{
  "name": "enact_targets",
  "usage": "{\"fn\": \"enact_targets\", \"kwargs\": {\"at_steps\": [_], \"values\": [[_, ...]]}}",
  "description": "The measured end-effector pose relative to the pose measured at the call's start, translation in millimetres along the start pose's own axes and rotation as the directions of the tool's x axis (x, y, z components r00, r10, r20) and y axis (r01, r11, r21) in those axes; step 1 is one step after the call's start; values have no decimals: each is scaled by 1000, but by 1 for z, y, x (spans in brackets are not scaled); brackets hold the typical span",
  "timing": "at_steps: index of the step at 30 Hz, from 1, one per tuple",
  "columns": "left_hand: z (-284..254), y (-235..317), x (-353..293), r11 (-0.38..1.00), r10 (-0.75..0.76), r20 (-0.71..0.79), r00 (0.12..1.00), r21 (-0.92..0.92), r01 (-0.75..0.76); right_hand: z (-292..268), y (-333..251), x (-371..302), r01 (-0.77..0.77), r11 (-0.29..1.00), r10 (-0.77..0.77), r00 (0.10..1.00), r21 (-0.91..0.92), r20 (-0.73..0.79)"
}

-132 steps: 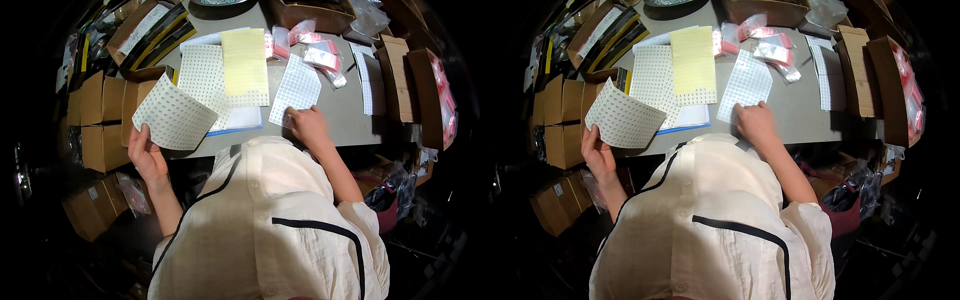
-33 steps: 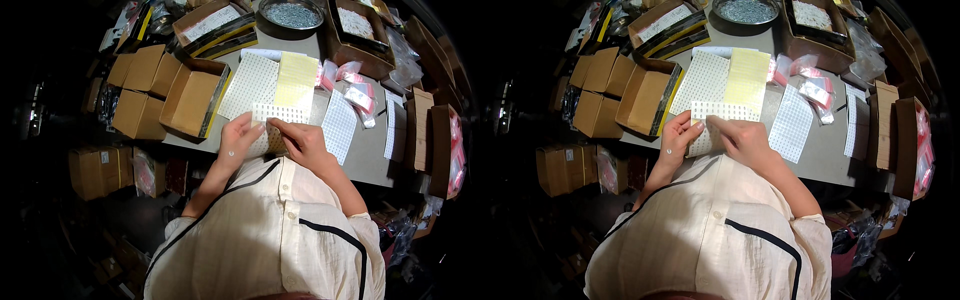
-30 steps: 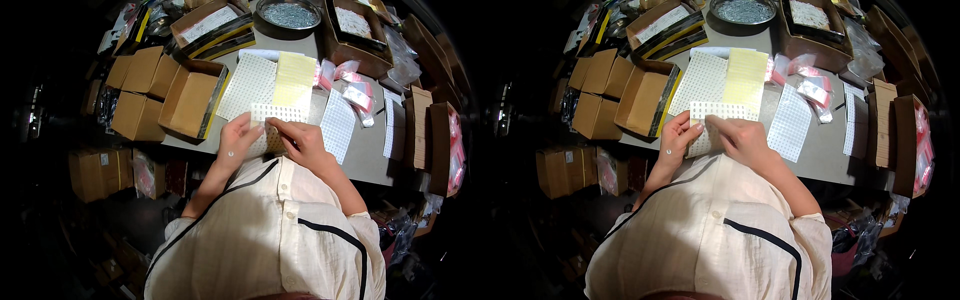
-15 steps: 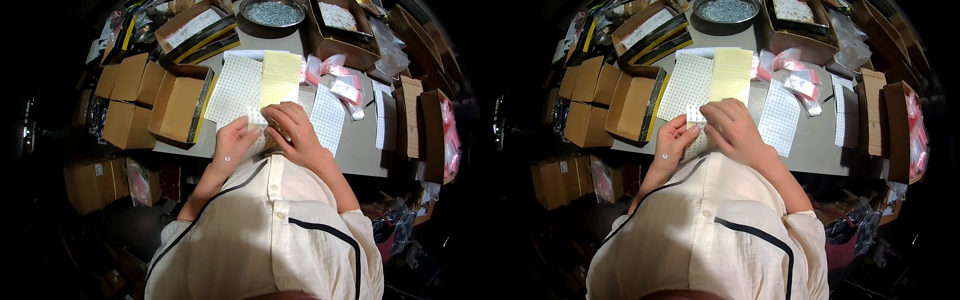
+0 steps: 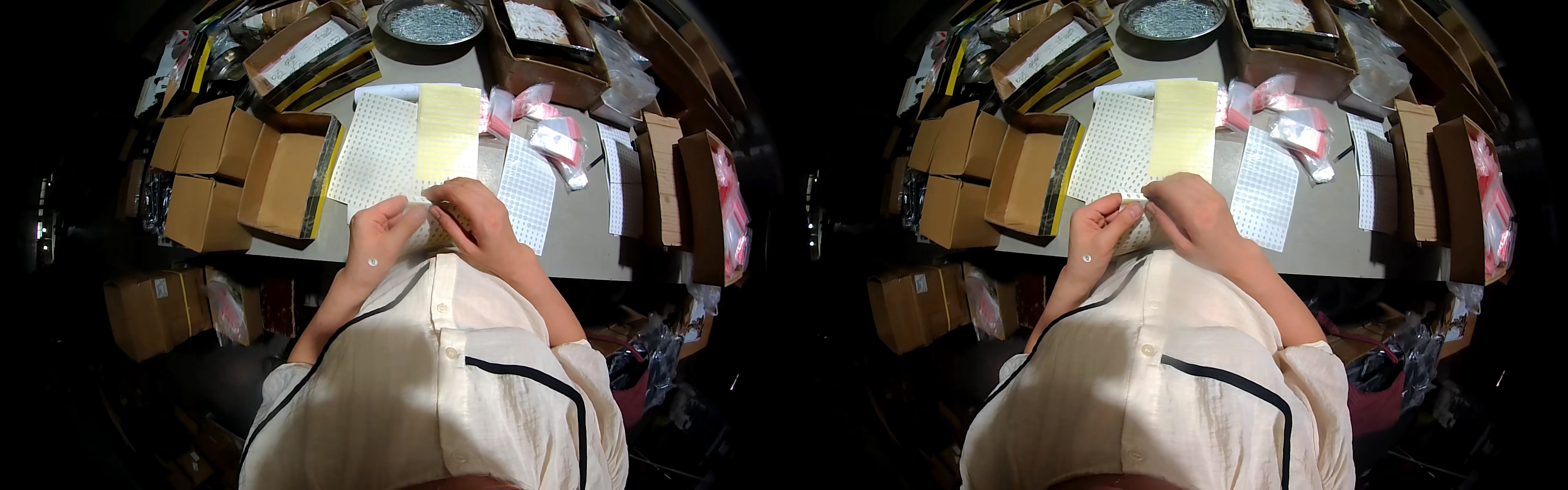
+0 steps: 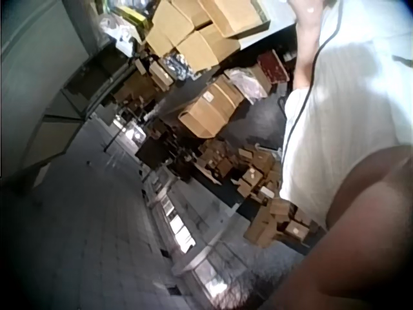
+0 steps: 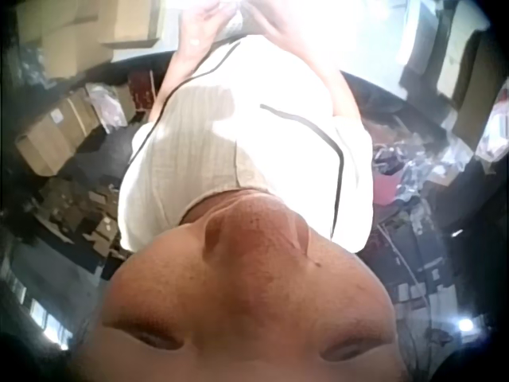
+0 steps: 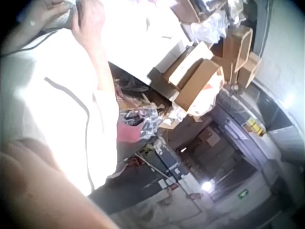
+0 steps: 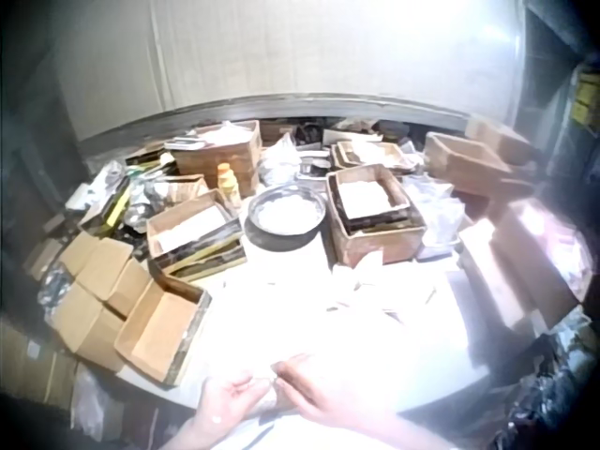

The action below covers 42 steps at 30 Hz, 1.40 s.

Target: The person peels small circular stickers from a sheet and places them into small clear plastic bags. They handle multiple sticker sheets and bags, organizing them on a cluttered table filled with cardboard boxes and other packaging materials.

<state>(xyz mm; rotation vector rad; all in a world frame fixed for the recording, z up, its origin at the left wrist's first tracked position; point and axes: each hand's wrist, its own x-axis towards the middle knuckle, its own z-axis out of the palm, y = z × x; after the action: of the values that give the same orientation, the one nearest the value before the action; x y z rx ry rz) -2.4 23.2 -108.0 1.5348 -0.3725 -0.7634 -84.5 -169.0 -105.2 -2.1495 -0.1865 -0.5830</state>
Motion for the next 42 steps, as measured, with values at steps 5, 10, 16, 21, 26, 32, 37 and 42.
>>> {"fn": "enact_targets", "kwargs": {"at_steps": [5, 10, 16, 21, 26, 32, 37, 42], "values": [[6, -5, -2, 963, 133, -66, 989, 245, -113, -1, 0, 1, 72, 997, -72, 996, 1, -54], [17, 9, -11, 844, 258, -66, 964, 501, -191, -10, 2, -2, 127, 992, -127, 990, 3, -54], [32, 5, -17, 807, 424, -82, 902, 486, -335, -27, 7, -9, 102, 990, -106, 994, 95, 30], [53, 11, -21, 764, 433, -58, 900, 552, -332, -43, 16, -19, 54, 980, -66, 996, 190, 59], [82, 19, -19, 775, 421, -81, 904, 550, -312, -73, 25, -31, -84, 962, 64, 994, 259, 85], [97, -4, -12, 933, 272, -319, 908, 317, -168, -130, 148, -53, -559, 823, 564, 782, 101, -266], [98, -14, -5, 963, 192, -312, 930, -120, -240, -188, 272, -97, -512, 646, 372, 859, -566, -353], [67, -5, 4, 957, 182, -368, 912, -148, -250, -171, 297, -98, -622, 758, 520, 757, -194, -395]]}}
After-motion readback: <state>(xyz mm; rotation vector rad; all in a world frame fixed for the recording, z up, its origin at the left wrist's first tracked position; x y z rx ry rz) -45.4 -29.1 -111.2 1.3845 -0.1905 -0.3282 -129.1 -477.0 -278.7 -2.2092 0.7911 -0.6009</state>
